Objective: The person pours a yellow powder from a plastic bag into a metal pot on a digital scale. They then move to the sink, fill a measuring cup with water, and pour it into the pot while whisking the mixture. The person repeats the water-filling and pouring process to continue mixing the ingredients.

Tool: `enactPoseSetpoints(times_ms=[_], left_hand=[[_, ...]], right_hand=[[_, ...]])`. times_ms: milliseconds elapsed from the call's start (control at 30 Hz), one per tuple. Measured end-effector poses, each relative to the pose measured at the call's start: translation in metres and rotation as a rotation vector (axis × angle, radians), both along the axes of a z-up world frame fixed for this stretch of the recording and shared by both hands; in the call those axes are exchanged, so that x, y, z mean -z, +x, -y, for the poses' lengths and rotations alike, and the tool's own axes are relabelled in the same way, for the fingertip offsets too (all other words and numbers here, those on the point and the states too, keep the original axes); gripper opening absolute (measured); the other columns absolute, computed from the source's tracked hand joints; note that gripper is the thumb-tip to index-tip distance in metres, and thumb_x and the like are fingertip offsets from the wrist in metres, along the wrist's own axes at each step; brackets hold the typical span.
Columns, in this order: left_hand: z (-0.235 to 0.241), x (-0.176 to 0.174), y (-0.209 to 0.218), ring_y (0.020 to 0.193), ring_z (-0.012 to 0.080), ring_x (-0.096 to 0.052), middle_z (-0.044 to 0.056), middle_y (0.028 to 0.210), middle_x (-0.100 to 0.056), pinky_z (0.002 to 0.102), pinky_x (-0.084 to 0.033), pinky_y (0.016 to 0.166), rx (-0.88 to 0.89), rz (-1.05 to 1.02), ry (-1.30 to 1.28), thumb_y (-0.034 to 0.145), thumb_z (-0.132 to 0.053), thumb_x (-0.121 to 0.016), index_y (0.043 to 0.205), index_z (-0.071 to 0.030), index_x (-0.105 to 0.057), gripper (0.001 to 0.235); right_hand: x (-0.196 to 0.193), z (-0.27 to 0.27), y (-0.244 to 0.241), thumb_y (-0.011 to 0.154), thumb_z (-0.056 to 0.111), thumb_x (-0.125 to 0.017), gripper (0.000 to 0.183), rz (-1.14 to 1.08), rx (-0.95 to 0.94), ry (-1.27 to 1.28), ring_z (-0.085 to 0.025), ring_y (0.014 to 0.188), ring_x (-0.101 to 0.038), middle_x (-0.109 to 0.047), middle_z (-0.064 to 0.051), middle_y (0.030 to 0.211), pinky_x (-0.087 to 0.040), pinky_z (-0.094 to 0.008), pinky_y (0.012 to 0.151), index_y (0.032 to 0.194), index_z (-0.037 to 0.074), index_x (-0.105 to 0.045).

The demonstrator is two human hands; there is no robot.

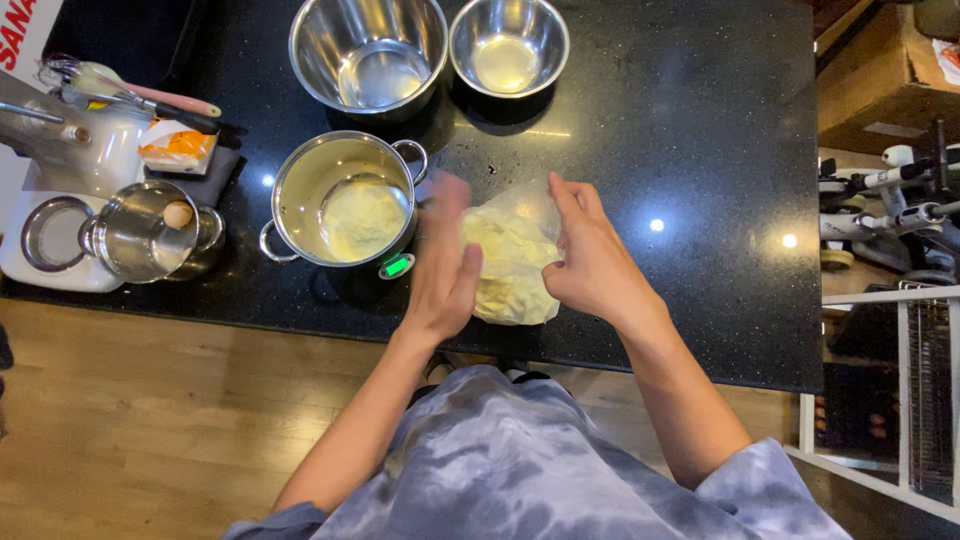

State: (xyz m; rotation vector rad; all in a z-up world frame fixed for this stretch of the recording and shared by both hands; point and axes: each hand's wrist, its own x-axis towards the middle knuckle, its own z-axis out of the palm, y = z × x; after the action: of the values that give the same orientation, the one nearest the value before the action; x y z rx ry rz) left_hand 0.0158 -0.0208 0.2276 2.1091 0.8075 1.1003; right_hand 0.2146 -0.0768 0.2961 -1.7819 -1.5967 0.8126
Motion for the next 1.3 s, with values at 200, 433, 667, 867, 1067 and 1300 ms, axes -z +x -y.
enactPoseSetpoints(times_ms=[200,433,667,867,1067,1300], left_hand=[[0.018,-0.009,-0.001,0.14,0.0303,-0.052,0.022,0.156,-0.047,0.043,-0.045,0.123,0.153,0.553,-0.276,0.111,-0.05,-0.045,0.153,0.005,-0.045,0.069],[0.003,-0.014,-0.003,0.131,0.0392,-0.053,0.024,0.15,-0.051,0.047,-0.045,0.104,0.001,0.315,-0.385,0.106,-0.035,-0.059,0.151,0.005,-0.038,0.064],[0.003,-0.006,-0.005,0.123,0.033,-0.066,0.017,0.139,-0.055,0.042,-0.061,0.098,-0.126,0.355,-0.206,0.116,-0.024,-0.054,0.14,-0.001,-0.051,0.033],[-0.003,-0.016,-0.002,0.098,0.0357,-0.069,0.018,0.131,-0.059,0.044,-0.058,0.078,0.275,0.689,-0.819,0.108,-0.025,-0.055,0.134,0.001,-0.05,0.037],[-0.016,-0.031,0.002,0.086,0.0266,-0.065,0.013,0.112,-0.064,0.04,-0.057,0.075,-0.185,0.134,-0.377,0.088,-0.028,-0.078,0.125,-0.002,-0.056,0.051],[-0.033,-0.027,-0.005,0.078,0.0328,-0.067,0.01,0.08,-0.065,0.046,-0.051,0.066,-0.275,-0.504,-0.309,0.075,-0.043,-0.085,0.096,-0.006,-0.063,0.048]], right_hand=[[0.004,-0.002,0.002,0.062,-0.007,-0.06,0.096,0.005,-0.009,0.018,-0.025,0.088,-0.059,-0.046,-0.02,0.138,-0.054,-0.033,0.08,0.153,-0.007,-0.031],[0.006,-0.001,0.003,0.063,-0.006,-0.06,0.094,-0.003,-0.013,0.059,-0.026,0.087,-0.059,-0.047,-0.02,0.137,-0.053,-0.033,0.079,0.152,-0.007,-0.033],[0.008,-0.001,0.002,0.064,-0.006,-0.059,0.093,-0.032,-0.011,0.02,-0.026,0.087,-0.06,-0.047,-0.019,0.138,-0.054,-0.033,0.08,0.153,-0.005,-0.033],[0.006,-0.002,0.003,0.064,-0.006,-0.06,0.095,-0.015,-0.018,0.029,-0.025,0.09,-0.061,-0.047,-0.019,0.14,-0.055,-0.033,0.082,0.154,-0.002,-0.032],[0.01,-0.002,0.002,0.067,-0.004,-0.061,0.09,-0.027,-0.014,0.039,-0.026,0.089,-0.061,-0.049,-0.017,0.14,-0.055,-0.033,0.082,0.153,0.001,-0.036],[0.008,0.005,0.004,0.073,0.002,-0.069,0.087,-0.009,0.035,0.115,-0.022,0.089,-0.059,-0.056,-0.014,0.128,-0.054,-0.032,0.071,0.156,0.011,-0.044]])
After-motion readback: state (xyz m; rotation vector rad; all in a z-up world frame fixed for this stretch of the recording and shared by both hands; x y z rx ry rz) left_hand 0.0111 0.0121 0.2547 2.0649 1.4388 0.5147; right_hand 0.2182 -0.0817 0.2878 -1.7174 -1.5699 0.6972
